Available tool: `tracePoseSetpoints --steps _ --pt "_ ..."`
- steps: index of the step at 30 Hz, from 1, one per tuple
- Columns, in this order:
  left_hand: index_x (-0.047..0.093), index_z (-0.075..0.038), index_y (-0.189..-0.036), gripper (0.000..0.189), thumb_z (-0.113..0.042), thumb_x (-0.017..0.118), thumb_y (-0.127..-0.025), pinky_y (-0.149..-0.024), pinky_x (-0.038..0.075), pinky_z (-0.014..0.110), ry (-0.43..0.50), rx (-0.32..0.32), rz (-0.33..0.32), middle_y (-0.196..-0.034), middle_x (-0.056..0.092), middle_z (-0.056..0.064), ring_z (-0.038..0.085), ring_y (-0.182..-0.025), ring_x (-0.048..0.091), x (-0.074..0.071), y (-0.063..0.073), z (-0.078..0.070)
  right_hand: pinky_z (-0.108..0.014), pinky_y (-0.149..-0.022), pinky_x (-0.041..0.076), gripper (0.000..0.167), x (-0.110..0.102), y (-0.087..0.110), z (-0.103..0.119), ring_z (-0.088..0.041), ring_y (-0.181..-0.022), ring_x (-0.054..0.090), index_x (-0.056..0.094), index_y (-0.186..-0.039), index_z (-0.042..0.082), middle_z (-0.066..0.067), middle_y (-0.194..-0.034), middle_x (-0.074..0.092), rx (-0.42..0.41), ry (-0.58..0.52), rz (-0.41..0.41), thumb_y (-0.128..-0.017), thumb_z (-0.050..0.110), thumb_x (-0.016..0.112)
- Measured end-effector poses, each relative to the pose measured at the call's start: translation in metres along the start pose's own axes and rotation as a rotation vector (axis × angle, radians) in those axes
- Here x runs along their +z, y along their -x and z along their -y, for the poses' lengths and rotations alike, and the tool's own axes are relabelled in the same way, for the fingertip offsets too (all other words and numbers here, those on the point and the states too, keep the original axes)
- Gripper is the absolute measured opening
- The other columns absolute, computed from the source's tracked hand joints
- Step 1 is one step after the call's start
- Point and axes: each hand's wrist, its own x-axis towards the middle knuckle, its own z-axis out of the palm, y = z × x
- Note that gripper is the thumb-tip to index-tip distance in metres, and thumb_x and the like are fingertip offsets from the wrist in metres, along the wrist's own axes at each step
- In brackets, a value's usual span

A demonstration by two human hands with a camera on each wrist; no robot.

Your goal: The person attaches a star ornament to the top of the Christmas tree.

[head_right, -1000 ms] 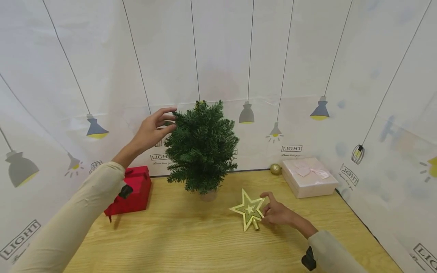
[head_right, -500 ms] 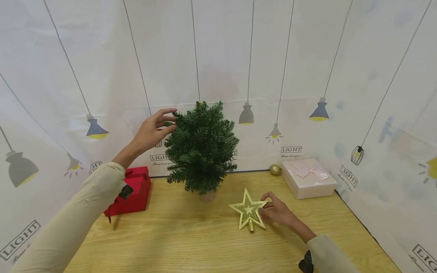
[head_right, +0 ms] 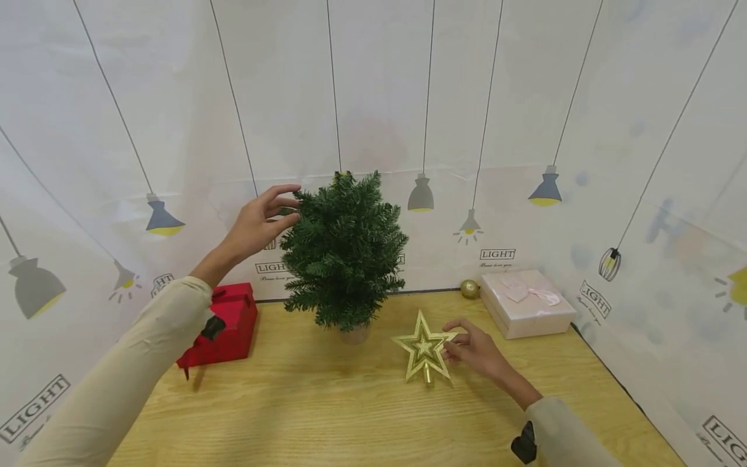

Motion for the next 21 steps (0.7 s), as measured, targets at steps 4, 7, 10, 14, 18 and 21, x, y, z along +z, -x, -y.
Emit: tracePoseSetpoints --steps 4,7,10,14,18,21 --pt "0.046 -0.019 -0.156 0.055 -0.015 0.065 -0.105 -0.103 0.053 0.052 -0.010 0.007 -0.003 -0.141 0.062 0.018 0.034 -0.138 0.055 0.000 0.000 0.000 -0.049 -0.083 0.061 0.041 -0.005 -0.001 0.008 -0.034 -0.091 0.076 0.046 -0.141 -0.014 -0.035 -0.099 0.070 -0.017 0.032 -0.011 -0.103 -0.004 0.059" --pt "0.046 -0.019 -0.156 0.056 -0.015 0.066 -0.104 -0.099 0.055 0.050 -0.005 0.002 -0.007 -0.141 0.062 0.017 0.033 -0.138 0.055 0.000 0.001 0.002 -0.047 -0.082 0.062 0.038 -0.007 -0.002 0.015 -0.033 -0.090 0.076 0.049 -0.139 -0.015 -0.034 -0.101 0.071 -0.019 0.069 -0.031 -0.103 -0.004 0.059" --pt "0.047 -0.020 -0.156 0.055 -0.014 0.066 -0.104 -0.093 0.057 0.045 -0.003 -0.011 -0.010 -0.140 0.063 0.016 0.032 -0.137 0.056 -0.001 0.004 0.002 -0.044 -0.082 0.063 0.038 -0.009 -0.003 0.022 -0.031 -0.090 0.076 0.049 -0.138 -0.016 -0.034 -0.102 0.071 -0.001 0.088 -0.056 -0.103 -0.005 0.059" --pt "0.047 -0.020 -0.156 0.056 -0.014 0.066 -0.104 -0.086 0.057 0.038 -0.006 -0.018 -0.012 -0.140 0.063 0.016 0.031 -0.136 0.057 0.000 0.006 0.002 -0.042 -0.082 0.063 0.038 -0.017 -0.004 0.031 -0.030 -0.089 0.077 0.049 -0.137 -0.017 -0.035 -0.101 0.071 0.007 0.093 -0.084 -0.101 -0.007 0.060" --pt "0.048 -0.020 -0.155 0.055 -0.014 0.067 -0.104 -0.085 0.057 0.036 -0.010 -0.024 -0.020 -0.138 0.064 0.016 0.031 -0.135 0.058 0.002 0.004 0.002 -0.038 -0.079 0.063 0.038 -0.032 -0.006 0.039 -0.021 -0.086 0.077 0.051 -0.136 -0.016 -0.032 -0.098 0.073 -0.011 0.140 -0.099 -0.101 -0.008 0.060" --pt "0.049 -0.021 -0.154 0.054 -0.015 0.067 -0.103 -0.087 0.057 0.040 -0.014 -0.025 -0.030 -0.137 0.065 0.015 0.032 -0.136 0.058 0.003 0.001 0.002 -0.031 -0.076 0.063 0.036 -0.045 -0.007 0.049 -0.012 -0.083 0.076 0.052 -0.136 -0.014 -0.031 -0.098 0.073 -0.016 0.180 -0.126 -0.101 -0.007 0.060"
